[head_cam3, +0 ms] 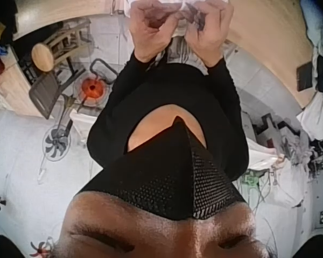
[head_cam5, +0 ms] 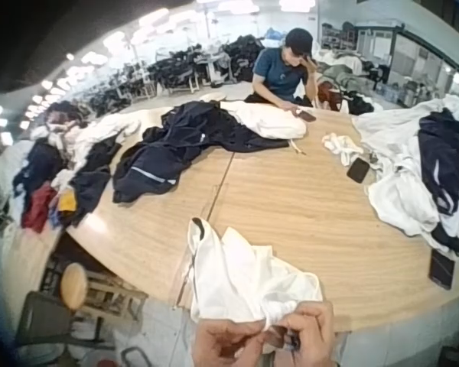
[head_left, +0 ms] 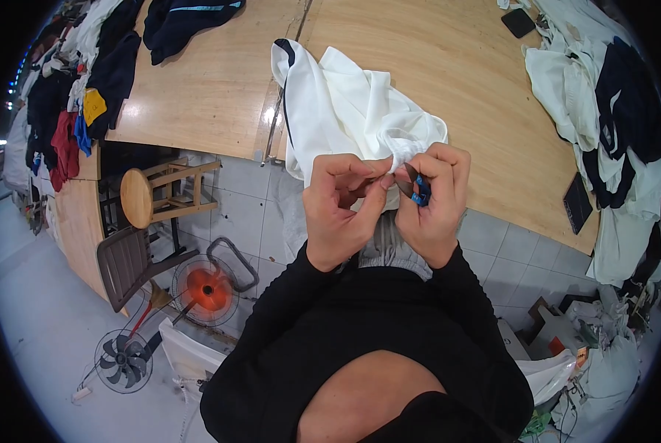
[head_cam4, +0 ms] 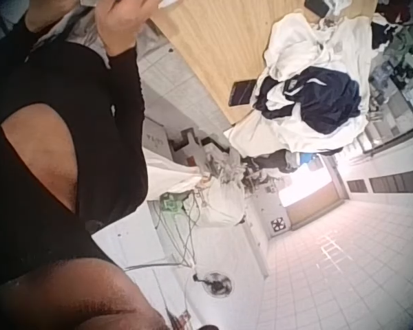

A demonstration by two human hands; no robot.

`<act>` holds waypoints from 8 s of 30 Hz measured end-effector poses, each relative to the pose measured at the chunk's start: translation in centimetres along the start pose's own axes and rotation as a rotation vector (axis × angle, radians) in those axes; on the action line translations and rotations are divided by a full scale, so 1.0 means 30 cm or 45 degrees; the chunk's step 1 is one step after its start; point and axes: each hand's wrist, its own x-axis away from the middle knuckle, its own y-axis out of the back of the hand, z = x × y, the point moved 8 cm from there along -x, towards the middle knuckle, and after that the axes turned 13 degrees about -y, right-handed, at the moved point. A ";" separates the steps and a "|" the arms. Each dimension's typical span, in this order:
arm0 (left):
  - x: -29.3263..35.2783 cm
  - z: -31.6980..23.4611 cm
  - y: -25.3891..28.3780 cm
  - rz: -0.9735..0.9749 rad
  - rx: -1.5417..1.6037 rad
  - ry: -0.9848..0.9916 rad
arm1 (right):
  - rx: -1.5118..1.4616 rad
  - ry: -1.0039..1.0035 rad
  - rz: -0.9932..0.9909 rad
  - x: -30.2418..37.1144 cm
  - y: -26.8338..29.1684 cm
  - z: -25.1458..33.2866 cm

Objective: Trimming loose threads from a pair of white athletic shorts using small thread snips.

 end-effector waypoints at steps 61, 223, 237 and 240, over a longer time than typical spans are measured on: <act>-0.027 0.033 0.036 -0.218 0.295 0.239 | -0.480 -0.296 -0.218 0.041 0.056 -0.078; 0.044 0.146 0.259 0.084 0.182 0.618 | -0.135 -0.461 0.552 -0.063 -0.019 -0.124; 0.043 0.152 0.308 -0.080 0.258 0.537 | -0.242 -0.700 0.069 -0.118 0.221 -0.399; 0.036 0.177 0.298 -0.025 0.277 0.519 | 0.198 -0.498 0.343 -0.097 0.107 -0.277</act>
